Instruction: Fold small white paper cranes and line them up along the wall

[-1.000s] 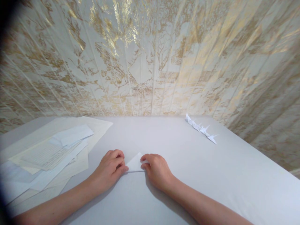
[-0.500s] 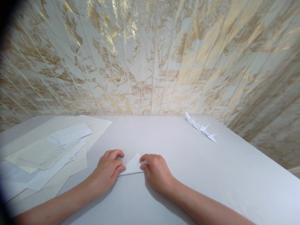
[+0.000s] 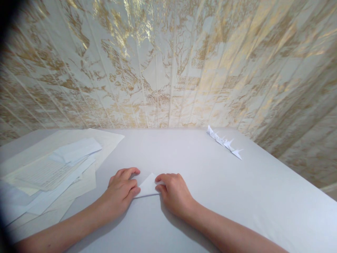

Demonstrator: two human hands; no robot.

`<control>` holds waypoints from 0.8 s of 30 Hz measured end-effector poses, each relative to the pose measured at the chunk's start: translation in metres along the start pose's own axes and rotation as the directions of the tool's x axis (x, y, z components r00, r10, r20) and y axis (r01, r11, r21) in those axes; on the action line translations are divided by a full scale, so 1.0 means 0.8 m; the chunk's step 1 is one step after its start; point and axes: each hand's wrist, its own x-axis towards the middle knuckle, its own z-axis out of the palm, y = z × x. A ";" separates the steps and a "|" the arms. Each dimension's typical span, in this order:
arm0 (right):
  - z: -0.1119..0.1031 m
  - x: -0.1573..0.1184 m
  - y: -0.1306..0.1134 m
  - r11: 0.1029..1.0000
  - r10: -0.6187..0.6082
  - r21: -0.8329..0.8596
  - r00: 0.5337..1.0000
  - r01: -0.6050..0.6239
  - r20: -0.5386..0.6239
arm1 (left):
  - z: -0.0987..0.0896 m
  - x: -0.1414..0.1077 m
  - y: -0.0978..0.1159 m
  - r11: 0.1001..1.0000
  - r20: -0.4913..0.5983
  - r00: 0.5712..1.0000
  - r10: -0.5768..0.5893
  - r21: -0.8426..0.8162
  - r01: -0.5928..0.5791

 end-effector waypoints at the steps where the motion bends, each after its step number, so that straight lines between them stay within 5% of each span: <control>1: 0.000 0.000 0.000 1.000 -0.002 -0.003 1.000 0.002 0.002 | 0.000 0.000 0.000 1.000 -0.001 1.000 -0.001 0.010 0.001; 24: -0.001 0.004 0.002 1.000 0.025 0.018 0.999 -0.026 0.043 | -0.005 -0.002 0.013 0.983 -0.012 0.999 0.051 0.177 -0.048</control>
